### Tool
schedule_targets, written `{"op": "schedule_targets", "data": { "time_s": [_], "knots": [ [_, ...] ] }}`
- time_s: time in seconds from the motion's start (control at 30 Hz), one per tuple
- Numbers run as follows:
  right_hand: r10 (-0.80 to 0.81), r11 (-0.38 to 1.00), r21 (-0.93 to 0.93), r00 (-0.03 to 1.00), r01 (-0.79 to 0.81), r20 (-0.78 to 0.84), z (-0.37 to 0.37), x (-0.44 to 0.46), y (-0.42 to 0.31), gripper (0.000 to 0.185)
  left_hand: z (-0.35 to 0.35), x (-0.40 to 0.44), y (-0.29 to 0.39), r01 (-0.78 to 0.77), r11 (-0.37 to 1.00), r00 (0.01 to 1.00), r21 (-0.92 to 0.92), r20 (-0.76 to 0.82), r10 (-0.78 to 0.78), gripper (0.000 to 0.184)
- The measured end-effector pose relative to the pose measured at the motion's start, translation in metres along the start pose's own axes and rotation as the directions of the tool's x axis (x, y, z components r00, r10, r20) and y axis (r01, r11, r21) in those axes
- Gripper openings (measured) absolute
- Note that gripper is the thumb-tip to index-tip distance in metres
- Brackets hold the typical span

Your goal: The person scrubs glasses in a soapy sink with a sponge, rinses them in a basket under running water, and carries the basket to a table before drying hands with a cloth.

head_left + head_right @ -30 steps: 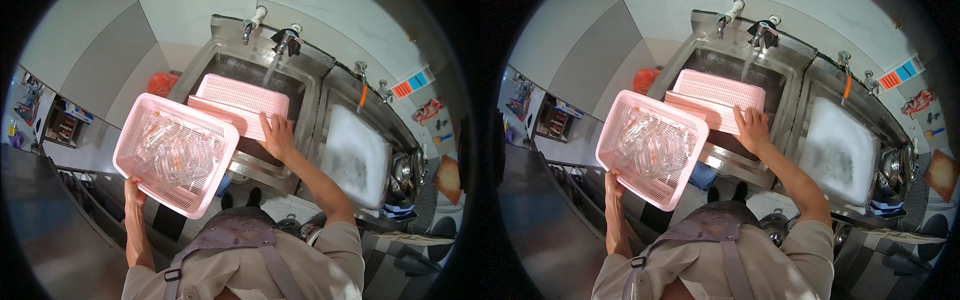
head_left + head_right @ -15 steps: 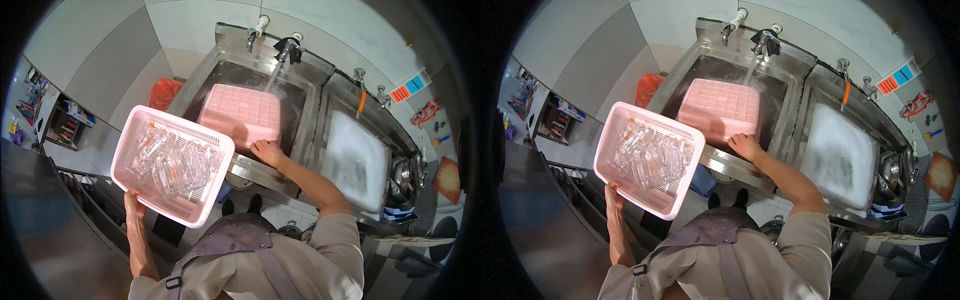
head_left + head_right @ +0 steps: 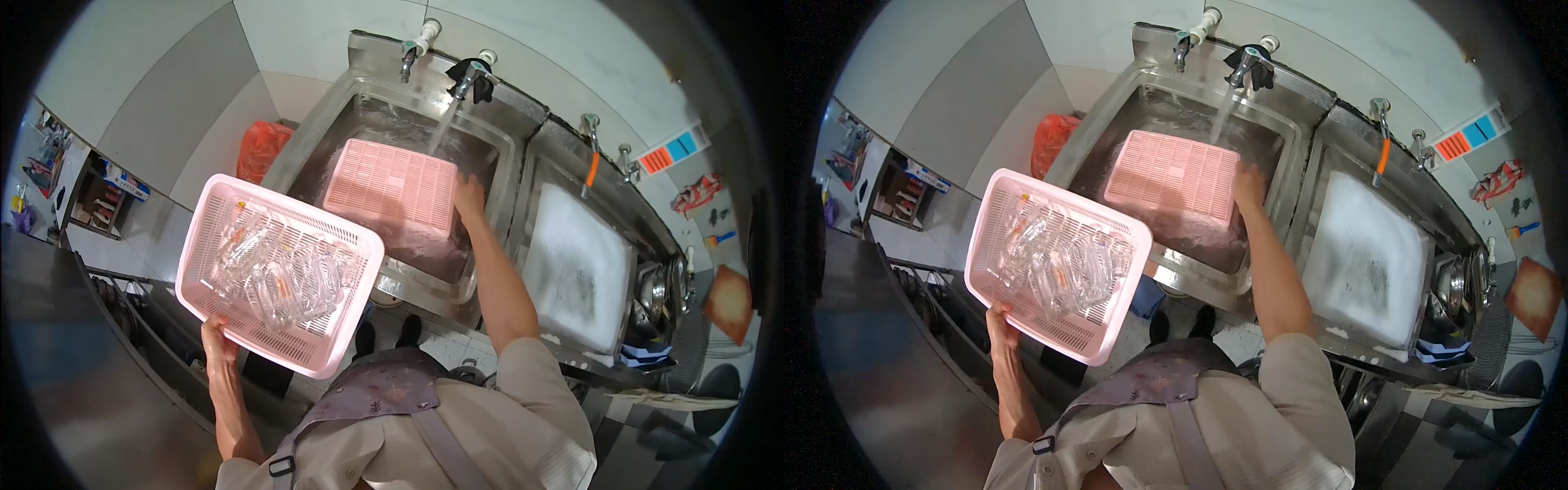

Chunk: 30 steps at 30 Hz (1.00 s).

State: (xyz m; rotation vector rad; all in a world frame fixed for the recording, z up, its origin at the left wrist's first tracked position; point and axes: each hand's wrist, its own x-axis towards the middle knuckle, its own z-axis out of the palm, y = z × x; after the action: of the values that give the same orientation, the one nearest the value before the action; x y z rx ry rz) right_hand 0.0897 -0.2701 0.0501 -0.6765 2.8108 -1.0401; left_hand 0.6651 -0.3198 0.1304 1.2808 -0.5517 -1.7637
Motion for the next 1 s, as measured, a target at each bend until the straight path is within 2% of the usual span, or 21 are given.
{"op": "schedule_targets", "data": {
  "time_s": [0.03,0.07,0.1,0.13,0.2,0.27,0.33,0.57,0.83,1.0],
  "knots": [
    [0.22,0.955,0.158,0.958,-0.25,0.185,0.008,0.011,-0.001,0.06,0.006,-0.006,0.001,0.004,1.0,1.0,0.005,-0.015,-0.004,0.062],
    [0.219,0.955,0.16,0.957,-0.25,0.188,0.013,0.01,0.006,0.06,0.01,-0.008,0.001,0.008,1.0,1.0,0.008,-0.03,-0.007,0.062],
    [0.394,0.793,0.331,0.844,-0.512,0.363,0.016,0.012,0.012,0.061,0.011,-0.006,0.001,-0.003,1.0,1.0,-0.001,-0.031,0.003,0.062],
    [0.489,0.536,0.416,0.672,-0.735,0.557,0.019,0.011,0.019,0.062,0.01,-0.006,-0.002,0.005,1.0,0.999,-0.025,-0.033,-0.006,0.062],
    [0.582,0.324,0.483,0.574,-0.814,0.577,0.045,0.003,0.045,0.062,0.006,-0.006,-0.006,0.013,0.999,0.999,-0.052,-0.047,-0.016,0.062],
    [0.595,0.178,0.529,0.519,-0.83,0.614,0.065,-0.002,0.058,0.063,0.003,-0.007,-0.009,0.043,0.995,0.997,-0.093,-0.055,-0.048,0.061],
    [0.55,0.101,0.561,0.516,-0.822,0.656,0.079,-0.004,0.065,0.063,0.007,-0.013,-0.009,0.021,0.996,0.999,-0.091,-0.043,-0.025,0.06],
    [0.317,-0.039,0.636,0.594,-0.771,0.739,0.098,-0.016,0.074,0.064,0.013,-0.02,-0.015,-0.028,0.993,0.996,-0.112,-0.086,0.019,0.06],
    [0.079,-0.074,0.682,0.678,-0.727,0.731,0.09,-0.019,0.062,0.066,-0.006,-0.006,-0.026,0.025,0.982,0.999,-0.188,-0.027,-0.031,0.059],
    [-0.044,0.015,0.729,0.728,-0.684,0.684,0.065,-0.016,0.046,0.071,0.001,-0.01,-0.021,0.006,0.99,1.0,-0.139,-0.026,-0.01,0.059]
  ]
}}
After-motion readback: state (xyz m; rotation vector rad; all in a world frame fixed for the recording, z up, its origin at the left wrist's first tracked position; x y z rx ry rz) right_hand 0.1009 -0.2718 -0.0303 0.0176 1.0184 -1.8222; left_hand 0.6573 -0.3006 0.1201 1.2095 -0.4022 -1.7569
